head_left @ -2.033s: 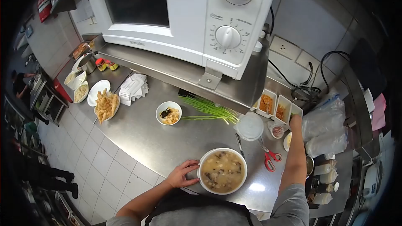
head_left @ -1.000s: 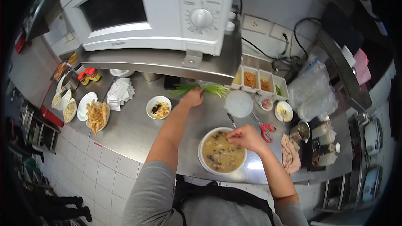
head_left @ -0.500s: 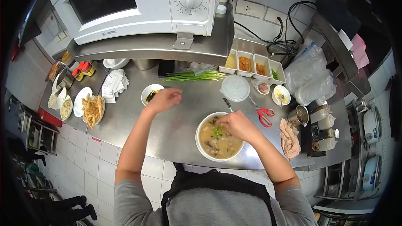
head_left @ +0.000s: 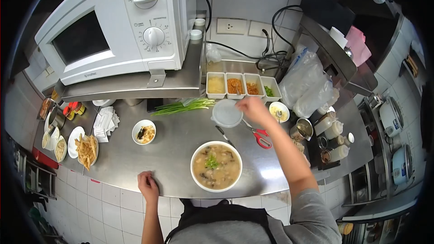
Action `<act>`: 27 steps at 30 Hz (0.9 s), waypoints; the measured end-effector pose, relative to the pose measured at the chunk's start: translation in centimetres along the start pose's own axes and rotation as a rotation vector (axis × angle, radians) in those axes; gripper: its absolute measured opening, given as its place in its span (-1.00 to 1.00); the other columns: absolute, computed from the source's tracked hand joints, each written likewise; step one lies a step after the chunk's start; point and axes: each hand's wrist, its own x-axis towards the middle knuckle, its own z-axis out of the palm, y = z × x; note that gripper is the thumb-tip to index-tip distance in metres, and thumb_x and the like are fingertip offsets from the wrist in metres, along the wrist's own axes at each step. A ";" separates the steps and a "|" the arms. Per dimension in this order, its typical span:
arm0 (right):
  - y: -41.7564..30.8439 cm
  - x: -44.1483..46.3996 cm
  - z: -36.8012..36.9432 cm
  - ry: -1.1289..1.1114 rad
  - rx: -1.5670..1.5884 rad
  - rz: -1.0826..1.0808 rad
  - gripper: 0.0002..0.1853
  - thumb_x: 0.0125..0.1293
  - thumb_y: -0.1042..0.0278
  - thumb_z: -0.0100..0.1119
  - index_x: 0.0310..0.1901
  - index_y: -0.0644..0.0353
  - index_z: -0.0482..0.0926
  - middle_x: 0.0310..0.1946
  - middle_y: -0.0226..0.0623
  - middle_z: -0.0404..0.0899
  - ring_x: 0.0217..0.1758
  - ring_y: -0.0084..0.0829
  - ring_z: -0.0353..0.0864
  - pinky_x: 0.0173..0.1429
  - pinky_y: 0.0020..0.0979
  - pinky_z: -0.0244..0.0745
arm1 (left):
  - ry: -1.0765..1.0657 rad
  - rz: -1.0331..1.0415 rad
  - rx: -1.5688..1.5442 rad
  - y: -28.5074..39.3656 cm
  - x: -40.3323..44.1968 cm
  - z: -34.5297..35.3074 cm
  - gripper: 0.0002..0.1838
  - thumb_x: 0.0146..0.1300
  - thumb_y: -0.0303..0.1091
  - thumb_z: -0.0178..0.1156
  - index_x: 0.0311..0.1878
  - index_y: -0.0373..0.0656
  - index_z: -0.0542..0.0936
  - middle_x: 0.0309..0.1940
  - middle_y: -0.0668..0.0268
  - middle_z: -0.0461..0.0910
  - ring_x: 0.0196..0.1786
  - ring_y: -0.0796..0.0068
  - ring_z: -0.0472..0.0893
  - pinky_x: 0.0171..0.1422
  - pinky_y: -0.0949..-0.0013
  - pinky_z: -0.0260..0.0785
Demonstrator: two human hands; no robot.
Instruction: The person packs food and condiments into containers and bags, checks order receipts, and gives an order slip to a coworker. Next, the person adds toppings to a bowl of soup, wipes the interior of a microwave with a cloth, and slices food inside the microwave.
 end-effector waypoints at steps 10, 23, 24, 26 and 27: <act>28.8 13.5 8.4 0.089 0.833 0.127 -0.80 0.09 0.45 0.06 -0.26 0.22 0.63 -0.34 -0.07 0.63 -0.32 -0.21 0.61 -0.17 -0.26 0.48 | 0.061 -0.020 0.162 1.8 -0.2 0.1 -0.87 -0.09 -0.62 0.07 -0.47 -0.17 0.53 -0.38 0.25 0.53 -0.30 0.24 0.52 -0.20 0.29 0.38; 19.9 11.0 1.6 0.255 -0.380 0.148 -0.83 -0.09 0.30 0.30 -0.61 0.22 0.61 -0.64 -0.07 0.56 -0.49 -0.04 0.60 -0.36 -0.17 0.48 | 0.041 0.017 0.171 1.9 0.2 -0.2 -0.87 -0.11 -0.62 0.08 -0.48 -0.16 0.52 -0.40 0.27 0.53 -0.33 0.25 0.51 -0.21 0.32 0.35; 16.7 10.1 0.5 0.274 -0.312 0.253 -0.82 -0.14 0.30 0.33 -0.57 0.23 0.62 -0.64 -0.09 0.57 -0.53 -0.19 0.63 -0.37 -0.23 0.49 | 0.039 0.025 0.162 2.0 0.1 -0.1 -0.87 -0.11 -0.62 0.08 -0.48 -0.16 0.53 -0.39 0.27 0.53 -0.33 0.25 0.51 -0.21 0.32 0.35; 15.4 8.5 -0.1 0.049 0.575 0.352 -0.94 0.02 0.52 0.24 -0.42 0.29 0.63 -0.51 -0.28 0.65 -0.51 -0.53 0.59 -0.40 -0.48 0.49 | 0.049 0.014 0.163 2.0 0.1 0.1 -0.87 -0.10 -0.63 0.06 -0.48 -0.17 0.53 -0.39 0.25 0.53 -0.32 0.23 0.51 -0.20 0.32 0.35; 10.3 6.0 -0.6 0.070 0.631 0.265 -0.90 0.03 0.64 0.22 -0.36 0.30 0.62 -0.42 -0.33 0.66 -0.46 -0.55 0.60 -0.35 -0.55 0.49 | 0.039 0.004 0.149 2.1 0.0 0.1 -0.87 -0.10 -0.63 0.06 -0.48 -0.17 0.53 -0.39 0.25 0.53 -0.32 0.22 0.51 -0.19 0.32 0.35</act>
